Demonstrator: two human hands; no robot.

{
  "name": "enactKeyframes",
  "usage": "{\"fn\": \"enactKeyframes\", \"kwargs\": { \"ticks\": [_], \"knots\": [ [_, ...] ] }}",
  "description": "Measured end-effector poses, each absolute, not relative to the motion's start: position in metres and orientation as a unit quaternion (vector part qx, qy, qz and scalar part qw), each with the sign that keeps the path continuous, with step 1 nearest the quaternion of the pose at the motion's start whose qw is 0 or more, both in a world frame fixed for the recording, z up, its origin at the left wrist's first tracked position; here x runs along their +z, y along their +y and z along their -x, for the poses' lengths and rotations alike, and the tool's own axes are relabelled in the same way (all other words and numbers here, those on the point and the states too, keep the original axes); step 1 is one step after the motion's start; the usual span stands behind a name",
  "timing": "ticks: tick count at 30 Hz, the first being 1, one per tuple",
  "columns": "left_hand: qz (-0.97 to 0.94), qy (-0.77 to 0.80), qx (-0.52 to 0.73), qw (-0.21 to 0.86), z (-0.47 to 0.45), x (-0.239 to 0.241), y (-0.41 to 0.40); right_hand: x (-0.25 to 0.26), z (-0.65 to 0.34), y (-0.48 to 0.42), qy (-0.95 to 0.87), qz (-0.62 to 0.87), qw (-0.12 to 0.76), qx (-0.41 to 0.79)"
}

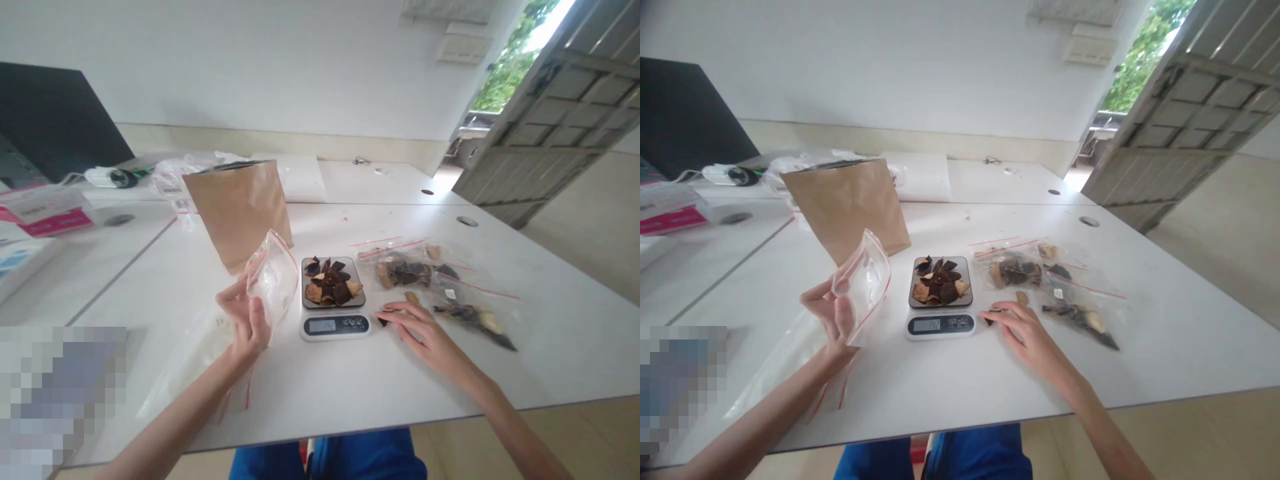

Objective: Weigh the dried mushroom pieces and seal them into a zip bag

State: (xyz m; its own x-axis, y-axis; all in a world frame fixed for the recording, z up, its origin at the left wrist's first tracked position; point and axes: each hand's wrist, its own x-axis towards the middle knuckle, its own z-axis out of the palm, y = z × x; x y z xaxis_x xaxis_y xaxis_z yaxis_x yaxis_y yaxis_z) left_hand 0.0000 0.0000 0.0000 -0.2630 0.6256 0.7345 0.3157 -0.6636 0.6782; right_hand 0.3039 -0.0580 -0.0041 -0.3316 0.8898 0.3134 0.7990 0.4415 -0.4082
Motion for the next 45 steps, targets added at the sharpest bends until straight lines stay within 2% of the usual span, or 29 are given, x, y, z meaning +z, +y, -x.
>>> {"fn": "enactKeyframes", "kwargs": {
  "ticks": [4, 11, 15, 20, 25, 31, 37, 45],
  "knots": [
    [-0.601, 0.399, 0.685, 0.102, -0.001, 0.002, -0.001, -0.013, -0.308, -0.061, -0.777, 0.555, 0.292, 0.056],
    [-0.615, 0.374, 0.687, 0.099, -0.002, 0.004, -0.001, -0.006, -0.306, -0.060, -0.790, 0.545, 0.271, 0.070],
    [-0.607, 0.385, 0.688, 0.104, -0.002, 0.006, 0.000, -0.014, -0.320, -0.051, -0.756, 0.581, 0.301, 0.020],
    [-0.573, 0.412, 0.697, 0.126, -0.003, 0.006, 0.001, -0.026, -0.340, -0.046, -0.760, 0.589, 0.273, -0.028],
    [-0.496, 0.480, 0.701, 0.181, 0.000, 0.001, 0.008, -0.011, -0.335, -0.045, -0.759, 0.578, 0.298, 0.029],
    [-0.484, 0.486, 0.701, 0.195, 0.002, -0.002, 0.012, 0.019, -0.312, -0.015, -0.731, 0.581, 0.338, 0.121],
    [-0.492, 0.487, 0.686, 0.225, 0.001, -0.003, 0.010, 0.020, -0.319, -0.024, -0.761, 0.582, 0.239, 0.155],
    [-0.522, 0.488, 0.652, 0.253, -0.004, -0.004, 0.007, 0.012, -0.335, -0.048, -0.743, 0.603, 0.209, 0.201]
  ]
}}
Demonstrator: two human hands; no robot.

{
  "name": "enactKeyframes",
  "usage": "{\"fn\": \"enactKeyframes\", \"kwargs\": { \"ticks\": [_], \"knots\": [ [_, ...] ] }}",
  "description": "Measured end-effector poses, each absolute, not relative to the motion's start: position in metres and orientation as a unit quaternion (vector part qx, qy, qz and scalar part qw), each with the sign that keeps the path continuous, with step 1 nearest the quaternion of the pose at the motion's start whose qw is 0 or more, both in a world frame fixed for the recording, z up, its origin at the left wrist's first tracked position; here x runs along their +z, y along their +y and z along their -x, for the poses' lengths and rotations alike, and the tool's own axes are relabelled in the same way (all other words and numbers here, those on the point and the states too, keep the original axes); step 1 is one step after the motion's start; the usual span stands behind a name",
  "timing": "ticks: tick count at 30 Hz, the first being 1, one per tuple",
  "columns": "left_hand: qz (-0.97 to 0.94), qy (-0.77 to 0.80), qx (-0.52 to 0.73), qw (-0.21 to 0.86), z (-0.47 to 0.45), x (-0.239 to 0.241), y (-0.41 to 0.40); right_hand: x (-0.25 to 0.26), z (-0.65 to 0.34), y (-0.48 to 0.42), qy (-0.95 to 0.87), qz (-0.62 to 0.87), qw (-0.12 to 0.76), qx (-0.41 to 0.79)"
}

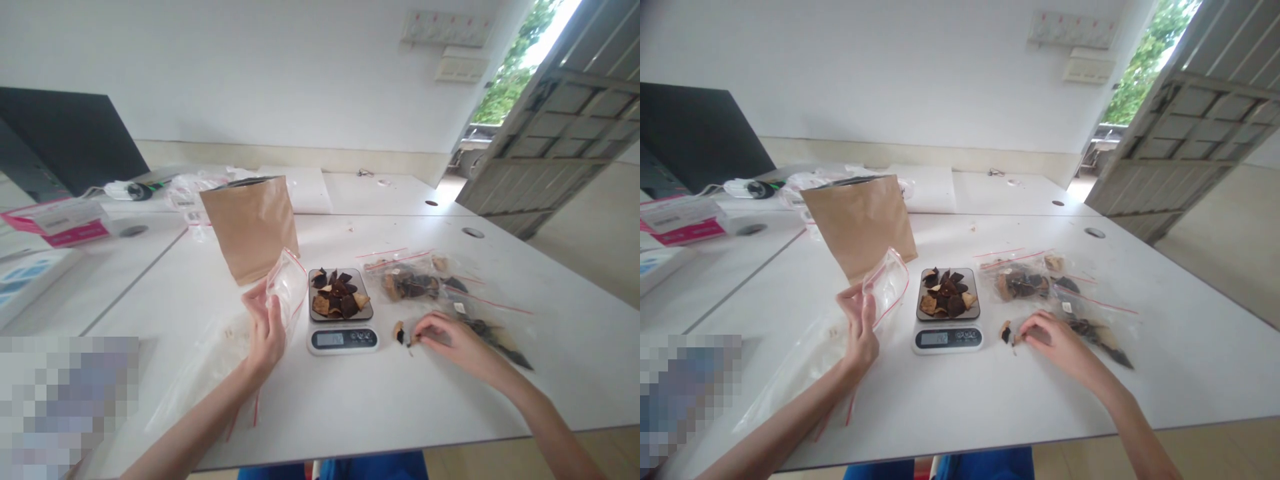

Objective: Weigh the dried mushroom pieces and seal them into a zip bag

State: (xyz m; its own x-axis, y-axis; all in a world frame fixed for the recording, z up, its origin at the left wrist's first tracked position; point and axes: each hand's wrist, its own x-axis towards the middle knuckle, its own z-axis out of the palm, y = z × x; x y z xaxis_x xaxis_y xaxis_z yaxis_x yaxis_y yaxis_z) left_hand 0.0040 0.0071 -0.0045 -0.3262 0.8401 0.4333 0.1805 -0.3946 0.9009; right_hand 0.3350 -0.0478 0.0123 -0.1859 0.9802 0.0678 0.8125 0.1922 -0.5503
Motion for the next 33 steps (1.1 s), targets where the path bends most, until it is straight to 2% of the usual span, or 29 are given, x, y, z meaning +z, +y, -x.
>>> {"fn": "enactKeyframes", "kwargs": {
  "ticks": [4, 9, 15, 20, 24, 27, 33],
  "knots": [
    [-0.527, 0.505, 0.641, 0.239, -0.005, -0.004, 0.006, 0.030, -0.328, -0.032, -0.725, 0.620, 0.227, 0.196],
    [-0.526, 0.515, 0.629, 0.248, -0.006, -0.004, 0.008, 0.045, -0.290, 0.013, -0.751, 0.600, 0.263, 0.080],
    [-0.530, 0.528, 0.615, 0.249, -0.004, -0.004, 0.009, 0.041, -0.254, 0.047, -0.805, 0.564, 0.176, -0.046],
    [-0.527, 0.519, 0.622, 0.258, -0.004, -0.006, 0.011, 0.037, -0.254, 0.039, -0.795, 0.575, 0.172, -0.086],
    [-0.532, 0.495, 0.634, 0.265, -0.004, -0.008, 0.010, 0.040, -0.250, 0.035, -0.814, 0.552, 0.170, -0.060],
    [-0.542, 0.470, 0.645, 0.262, -0.005, -0.008, 0.009, 0.046, -0.248, 0.035, -0.821, 0.541, 0.184, 0.004],
    [-0.528, 0.474, 0.654, 0.263, -0.005, -0.006, 0.010, 0.038, -0.273, 0.035, -0.745, 0.560, 0.322, 0.167]
  ]
}}
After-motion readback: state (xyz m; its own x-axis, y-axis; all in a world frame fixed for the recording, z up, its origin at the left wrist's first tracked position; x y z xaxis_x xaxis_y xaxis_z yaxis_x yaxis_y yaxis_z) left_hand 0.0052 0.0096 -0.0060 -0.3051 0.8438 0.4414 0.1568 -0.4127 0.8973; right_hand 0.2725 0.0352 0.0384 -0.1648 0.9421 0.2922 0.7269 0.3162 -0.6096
